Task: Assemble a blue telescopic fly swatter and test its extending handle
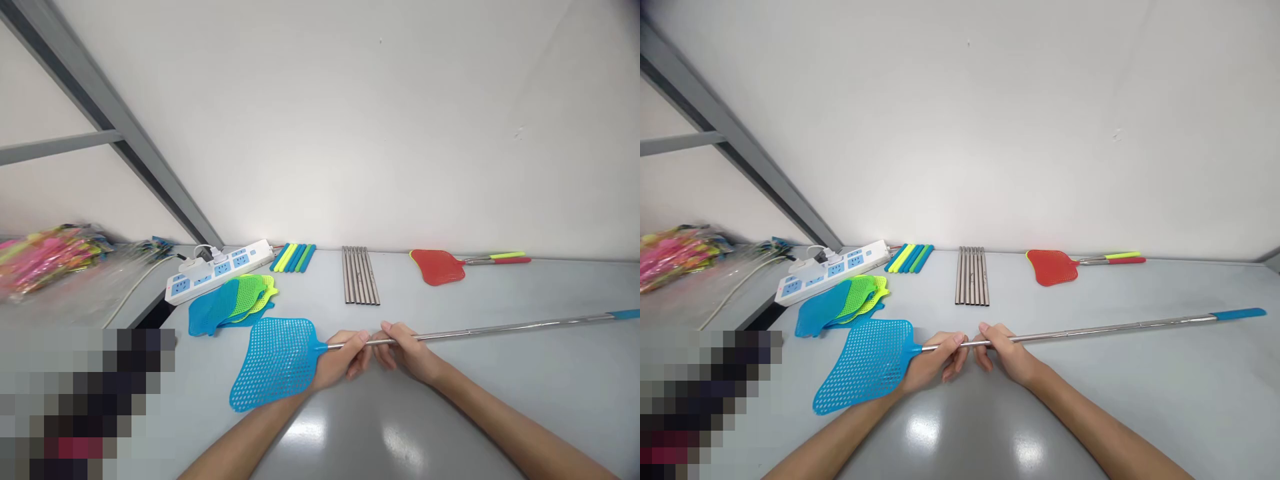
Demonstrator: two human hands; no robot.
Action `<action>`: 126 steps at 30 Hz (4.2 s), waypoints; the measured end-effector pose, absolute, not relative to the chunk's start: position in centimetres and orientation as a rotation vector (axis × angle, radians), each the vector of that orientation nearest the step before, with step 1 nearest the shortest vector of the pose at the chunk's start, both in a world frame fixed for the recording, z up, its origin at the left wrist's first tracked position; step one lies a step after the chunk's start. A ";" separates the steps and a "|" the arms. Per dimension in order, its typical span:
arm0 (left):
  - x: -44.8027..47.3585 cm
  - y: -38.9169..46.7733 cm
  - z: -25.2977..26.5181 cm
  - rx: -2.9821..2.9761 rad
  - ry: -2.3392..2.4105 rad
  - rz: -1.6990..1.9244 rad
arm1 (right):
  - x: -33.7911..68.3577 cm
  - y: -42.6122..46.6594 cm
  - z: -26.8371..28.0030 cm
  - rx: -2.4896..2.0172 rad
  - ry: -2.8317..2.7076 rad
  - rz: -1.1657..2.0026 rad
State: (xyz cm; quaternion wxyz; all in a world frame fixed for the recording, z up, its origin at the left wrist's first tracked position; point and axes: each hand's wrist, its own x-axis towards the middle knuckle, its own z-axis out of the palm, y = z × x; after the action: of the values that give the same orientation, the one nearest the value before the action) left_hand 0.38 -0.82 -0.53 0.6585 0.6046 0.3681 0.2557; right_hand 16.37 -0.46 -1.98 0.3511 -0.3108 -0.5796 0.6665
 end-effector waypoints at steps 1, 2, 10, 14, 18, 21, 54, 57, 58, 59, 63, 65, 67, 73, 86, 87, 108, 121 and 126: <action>0.4 -0.9 -0.5 1.368 0.837 0.574 | 16.4 -0.5 -2.0 -0.807 -1.506 1.721; 0.3 -1.0 -0.5 1.371 0.845 0.576 | 16.4 -0.6 -2.0 -0.816 -1.509 1.719; 0.7 -1.8 -0.2 1.413 0.873 0.599 | 16.6 -0.6 -2.3 -0.891 -1.549 1.715; 0.9 -1.9 -0.1 1.439 0.876 0.590 | 16.6 -0.7 -2.2 -0.898 -1.561 1.701; 0.9 -2.0 0.3 1.500 0.897 0.600 | 16.5 -0.9 -1.8 -0.925 -1.598 1.690; 0.9 -1.9 0.5 1.535 0.870 0.585 | 16.4 -1.1 -1.5 -0.980 -1.623 1.684; -0.1 -0.8 -1.3 1.254 1.154 1.010 | 15.8 0.1 -2.6 -0.736 -1.045 1.810; -0.3 -0.4 -1.3 1.179 1.154 1.068 | 15.9 0.3 -2.4 -0.704 -0.952 1.793; -0.3 -0.3 -1.2 1.157 1.153 1.083 | 16.0 0.3 -2.4 -0.698 -0.917 1.789; -0.4 -0.1 -1.2 1.140 1.150 1.092 | 16.0 0.3 -2.3 -0.696 -0.886 1.786; -0.4 0.2 -1.3 1.084 1.113 1.100 | 16.1 0.3 -2.1 -0.706 -0.836 1.778; -0.3 0.3 -1.4 1.032 1.080 1.100 | 16.1 0.1 -2.1 -0.708 -0.835 1.770; -0.3 0.3 -1.5 0.988 1.052 1.107 | 16.1 0.1 -2.1 -0.716 -0.828 1.752; -0.5 0.4 -1.1 0.871 0.990 1.238 | 15.7 0.1 -2.7 -0.815 -0.876 1.653; -1.0 1.3 -1.3 0.830 0.988 1.335 | 15.6 0.0 -3.0 -0.888 -1.127 1.582; -1.0 1.4 -1.3 0.831 0.990 1.333 | 15.5 0.0 -3.1 -0.900 -1.139 1.568; -1.0 1.3 -1.2 0.849 1.016 1.232 | 15.6 0.1 -3.0 -0.914 -1.139 1.603; -0.4 0.1 -1.2 0.963 0.983 0.972 | 15.8 -0.1 -2.4 -0.780 -1.215 1.689; -0.4 0.0 -1.2 0.980 0.993 0.969 | 15.8 -0.1 -2.4 -0.779 -1.227 1.694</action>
State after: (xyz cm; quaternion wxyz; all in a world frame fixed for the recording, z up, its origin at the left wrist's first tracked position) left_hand -0.36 0.03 -1.17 0.6605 0.4334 0.4388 0.4283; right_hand 15.83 -0.13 -2.37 0.4391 -0.3136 -0.4937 0.6819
